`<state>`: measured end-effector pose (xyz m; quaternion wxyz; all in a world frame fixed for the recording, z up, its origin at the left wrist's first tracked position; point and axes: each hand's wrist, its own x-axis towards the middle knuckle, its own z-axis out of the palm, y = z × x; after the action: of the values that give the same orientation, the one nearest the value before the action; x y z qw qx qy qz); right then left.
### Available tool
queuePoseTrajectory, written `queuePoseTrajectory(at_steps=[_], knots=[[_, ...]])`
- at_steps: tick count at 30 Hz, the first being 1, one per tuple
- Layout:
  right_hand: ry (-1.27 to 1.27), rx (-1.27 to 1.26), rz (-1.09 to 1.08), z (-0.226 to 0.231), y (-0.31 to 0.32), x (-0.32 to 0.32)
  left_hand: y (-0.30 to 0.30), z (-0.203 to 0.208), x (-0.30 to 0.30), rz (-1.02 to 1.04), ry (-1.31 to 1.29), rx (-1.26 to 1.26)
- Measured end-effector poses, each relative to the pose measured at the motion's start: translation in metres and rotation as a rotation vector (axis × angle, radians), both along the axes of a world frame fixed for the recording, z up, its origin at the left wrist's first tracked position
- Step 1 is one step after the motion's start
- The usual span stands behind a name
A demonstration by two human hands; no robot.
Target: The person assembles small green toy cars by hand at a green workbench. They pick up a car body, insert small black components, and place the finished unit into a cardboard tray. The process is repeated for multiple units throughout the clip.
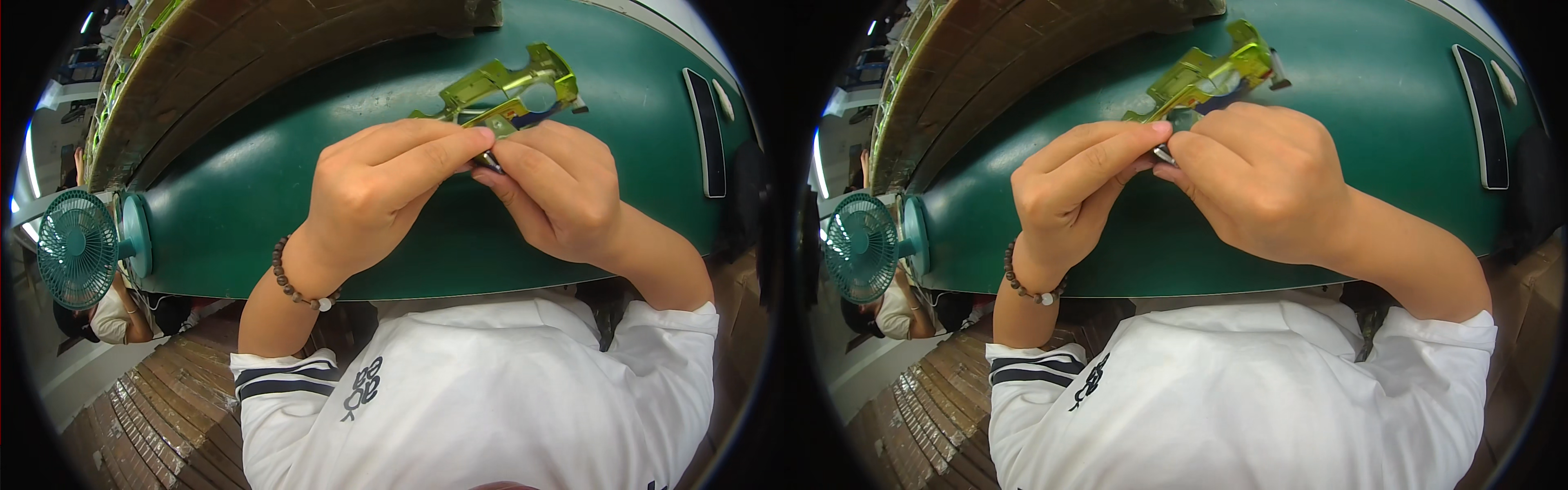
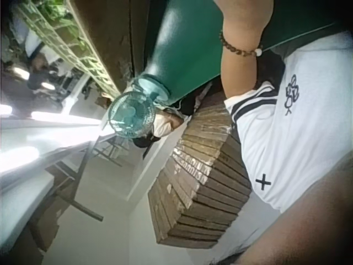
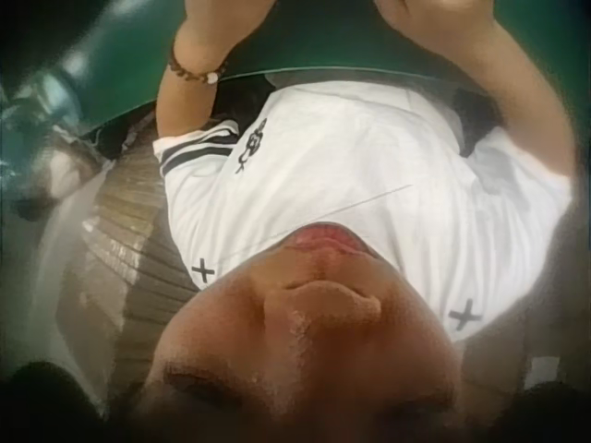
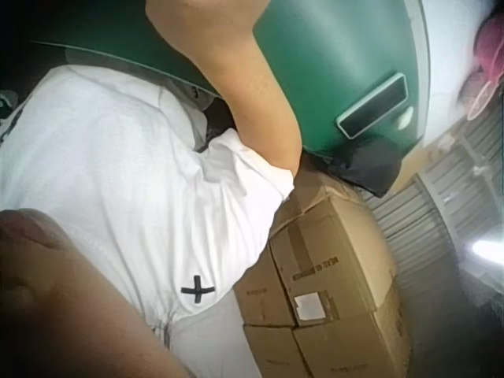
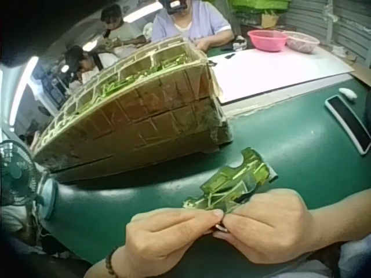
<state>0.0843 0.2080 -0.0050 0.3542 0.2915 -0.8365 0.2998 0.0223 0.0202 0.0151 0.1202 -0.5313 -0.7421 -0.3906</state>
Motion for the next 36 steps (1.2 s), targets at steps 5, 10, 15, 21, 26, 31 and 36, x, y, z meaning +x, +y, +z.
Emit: queuePoseTrajectory(at_steps=[5, 10, 15, 21, 26, 31, 36], knots=[[-0.074, 0.016, 0.018, -0.004, -0.002, 0.005, -0.007, 0.003, 0.004, -0.004, -0.026, -0.08], [-0.136, 0.014, 0.03, -0.003, -0.004, 0.006, -0.006, 0.002, 0.0, -0.051, -0.069, -0.08], [-0.189, -0.051, 0.044, -0.006, -0.006, 0.004, -0.006, -0.003, 0.001, -0.032, -0.036, -0.088], [-0.21, -0.07, 0.023, -0.012, -0.011, 0.008, -0.005, -0.011, 0.004, -0.065, -0.054, -0.047], [-0.221, -0.114, 0.043, -0.018, -0.013, 0.007, 0.0, -0.017, 0.012, -0.054, -0.03, -0.02], [-0.258, -0.162, 0.076, -0.018, -0.014, 0.009, 0.003, -0.02, 0.022, 0.022, -0.006, 0.002], [-0.198, -0.177, 0.114, -0.018, -0.014, 0.005, 0.006, -0.019, 0.025, 0.055, 0.031, 0.039]])
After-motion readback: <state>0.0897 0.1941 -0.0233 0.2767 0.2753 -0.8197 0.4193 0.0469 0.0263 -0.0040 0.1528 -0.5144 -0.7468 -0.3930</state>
